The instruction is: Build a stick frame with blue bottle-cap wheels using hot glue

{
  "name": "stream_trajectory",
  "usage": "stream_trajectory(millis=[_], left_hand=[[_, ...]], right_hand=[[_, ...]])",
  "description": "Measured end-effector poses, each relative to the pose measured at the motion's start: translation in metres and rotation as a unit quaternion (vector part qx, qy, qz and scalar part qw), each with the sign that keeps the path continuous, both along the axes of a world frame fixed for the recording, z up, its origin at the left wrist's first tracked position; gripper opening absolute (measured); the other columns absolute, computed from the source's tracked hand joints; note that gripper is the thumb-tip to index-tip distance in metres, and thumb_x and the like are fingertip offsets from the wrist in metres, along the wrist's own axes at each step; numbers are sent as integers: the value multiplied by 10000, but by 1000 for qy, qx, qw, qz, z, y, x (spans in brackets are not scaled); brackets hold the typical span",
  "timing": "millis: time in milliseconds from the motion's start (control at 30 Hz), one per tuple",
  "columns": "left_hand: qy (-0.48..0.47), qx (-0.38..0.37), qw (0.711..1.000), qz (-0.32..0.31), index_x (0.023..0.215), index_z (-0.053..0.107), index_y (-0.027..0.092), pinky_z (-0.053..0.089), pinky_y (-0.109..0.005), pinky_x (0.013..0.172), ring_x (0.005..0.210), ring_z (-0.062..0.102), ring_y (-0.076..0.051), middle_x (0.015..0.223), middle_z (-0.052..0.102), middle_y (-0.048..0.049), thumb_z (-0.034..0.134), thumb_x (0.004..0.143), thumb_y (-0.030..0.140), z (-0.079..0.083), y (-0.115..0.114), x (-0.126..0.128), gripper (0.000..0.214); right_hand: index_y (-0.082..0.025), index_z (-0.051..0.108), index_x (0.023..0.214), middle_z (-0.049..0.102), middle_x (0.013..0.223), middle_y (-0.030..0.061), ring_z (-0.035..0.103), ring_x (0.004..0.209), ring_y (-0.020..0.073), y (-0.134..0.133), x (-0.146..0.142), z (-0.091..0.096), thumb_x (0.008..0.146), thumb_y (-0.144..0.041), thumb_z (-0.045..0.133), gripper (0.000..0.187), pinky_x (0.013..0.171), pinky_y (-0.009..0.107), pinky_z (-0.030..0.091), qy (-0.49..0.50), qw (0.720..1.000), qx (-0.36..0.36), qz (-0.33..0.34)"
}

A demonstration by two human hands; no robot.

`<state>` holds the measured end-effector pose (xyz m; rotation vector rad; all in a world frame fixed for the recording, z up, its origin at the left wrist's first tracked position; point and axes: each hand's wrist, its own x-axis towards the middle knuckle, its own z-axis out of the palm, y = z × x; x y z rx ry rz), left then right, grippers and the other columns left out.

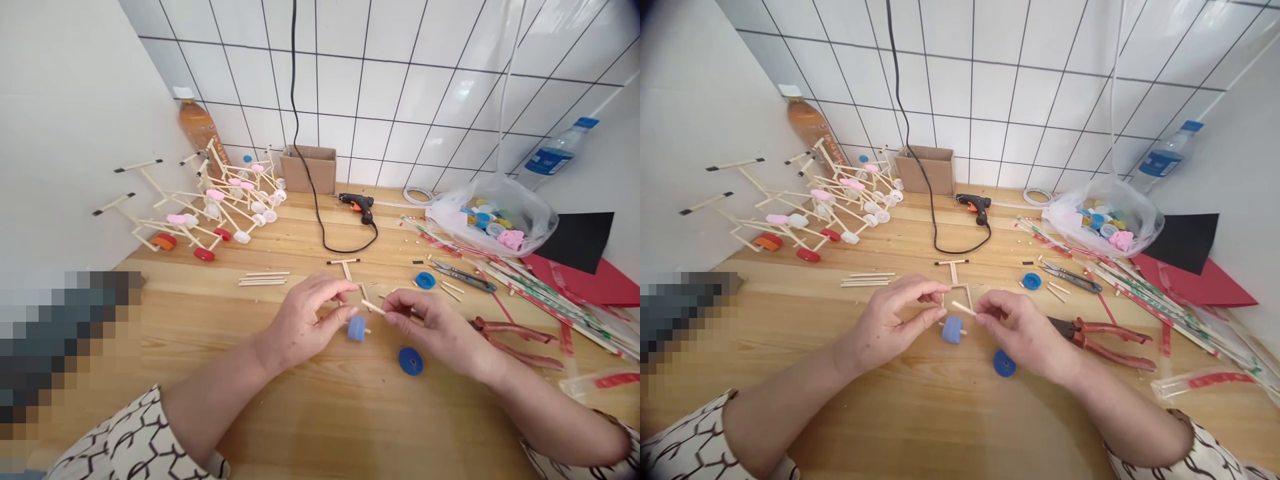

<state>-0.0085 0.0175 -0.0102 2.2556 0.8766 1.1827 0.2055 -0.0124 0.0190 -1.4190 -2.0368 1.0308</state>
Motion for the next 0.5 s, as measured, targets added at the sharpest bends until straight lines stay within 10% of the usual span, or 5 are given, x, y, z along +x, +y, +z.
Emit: stream_trajectory(millis=[300, 500], left_hand=[[163, -19, 977, -140, 766, 650, 163, 420, -241, 613, 647, 542, -136, 671, 626, -26, 510, 860, 186, 14, -10, -4, 170], [186, -47, 970, -151, 720, 643, 161, 404, -234, 603, 641, 543, -131, 653, 617, -21, 508, 855, 188, 18, -12, -6, 192]], right_hand=[[-184, 564, 769, 603, 715, 18, 532, 671, 144, -21, -18, -4, 841, -138, 473, 125, 626, 271, 431, -73, 988, 113, 74], [-188, 575, 818, 618, 740, -1, 537, 641, 127, -23, -13, 3, 770, -94, 526, 116, 593, 244, 422, -121, 986, 56, 102]])
